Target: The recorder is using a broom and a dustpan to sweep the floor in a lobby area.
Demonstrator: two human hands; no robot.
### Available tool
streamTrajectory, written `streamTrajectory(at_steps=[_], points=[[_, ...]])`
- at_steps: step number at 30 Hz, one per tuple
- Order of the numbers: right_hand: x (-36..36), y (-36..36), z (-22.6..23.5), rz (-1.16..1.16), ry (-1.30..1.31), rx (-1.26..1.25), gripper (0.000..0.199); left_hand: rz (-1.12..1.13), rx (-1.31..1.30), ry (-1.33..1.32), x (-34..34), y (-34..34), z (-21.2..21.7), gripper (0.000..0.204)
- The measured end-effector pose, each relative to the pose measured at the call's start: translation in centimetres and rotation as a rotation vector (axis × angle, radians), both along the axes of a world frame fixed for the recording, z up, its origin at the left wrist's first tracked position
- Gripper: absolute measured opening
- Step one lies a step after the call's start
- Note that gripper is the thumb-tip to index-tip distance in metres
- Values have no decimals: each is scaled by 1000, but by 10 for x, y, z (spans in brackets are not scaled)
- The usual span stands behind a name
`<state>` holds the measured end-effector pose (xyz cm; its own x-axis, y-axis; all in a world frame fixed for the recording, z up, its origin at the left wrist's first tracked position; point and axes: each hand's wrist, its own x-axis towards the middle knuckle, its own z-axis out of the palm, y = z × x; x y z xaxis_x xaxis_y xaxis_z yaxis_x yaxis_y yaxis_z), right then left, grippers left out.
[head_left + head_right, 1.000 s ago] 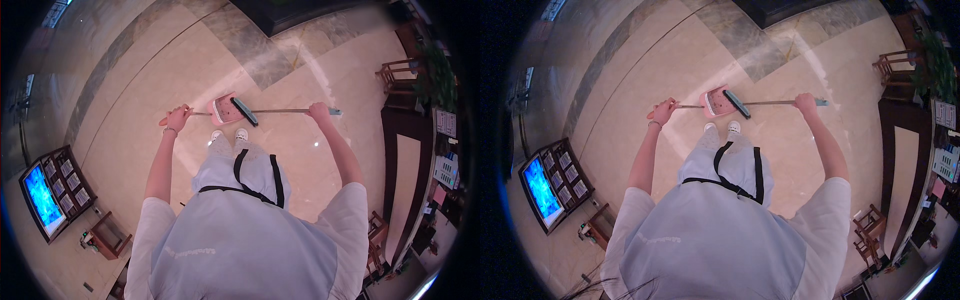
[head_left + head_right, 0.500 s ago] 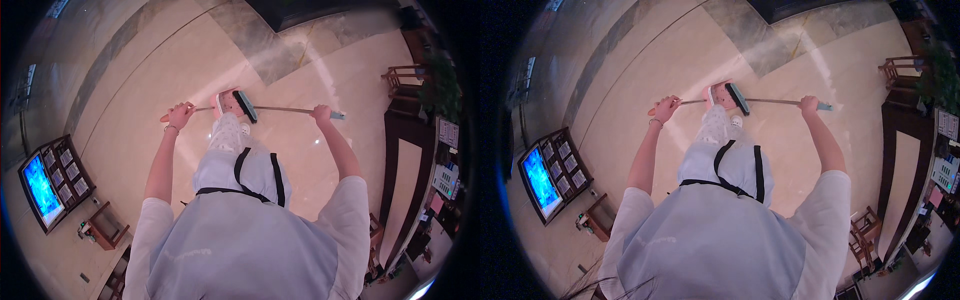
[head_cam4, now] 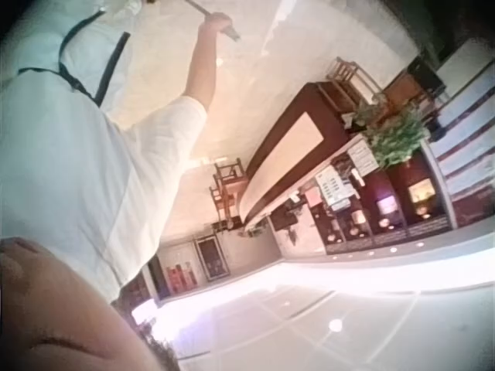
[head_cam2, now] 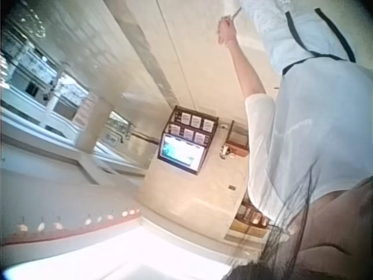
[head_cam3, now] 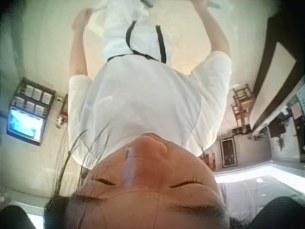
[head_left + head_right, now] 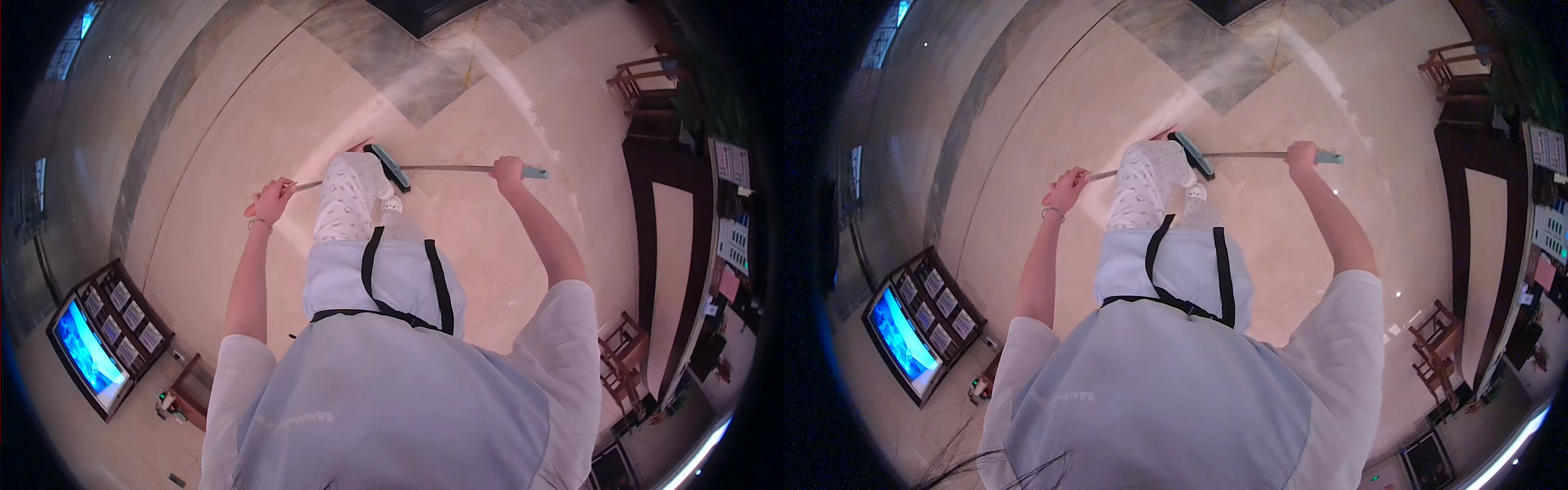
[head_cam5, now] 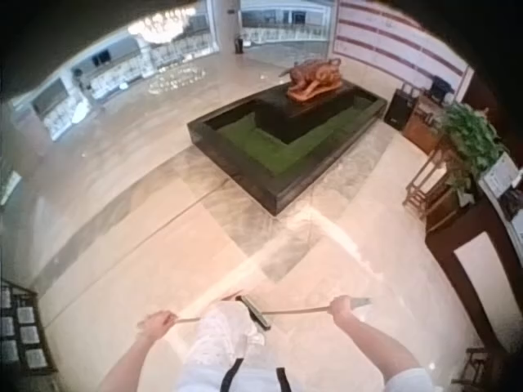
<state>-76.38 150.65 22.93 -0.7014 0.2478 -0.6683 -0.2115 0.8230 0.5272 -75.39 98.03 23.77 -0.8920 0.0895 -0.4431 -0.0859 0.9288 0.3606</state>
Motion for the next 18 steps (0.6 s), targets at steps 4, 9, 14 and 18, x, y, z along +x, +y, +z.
streamTrajectory(at_steps=[4,9,14,18], points=[[21,13,-19,15,88,-15,34,-5,7,5,-2,-2,5,21],[27,11,-16,-82,53,-53,33,13,21,-11,-1,-4,4,21],[27,21,-21,-6,86,-108,32,5,46,-8,-3,-3,0,20],[21,18,-18,-13,88,-110,30,18,10,-36,1,-2,4,19]])
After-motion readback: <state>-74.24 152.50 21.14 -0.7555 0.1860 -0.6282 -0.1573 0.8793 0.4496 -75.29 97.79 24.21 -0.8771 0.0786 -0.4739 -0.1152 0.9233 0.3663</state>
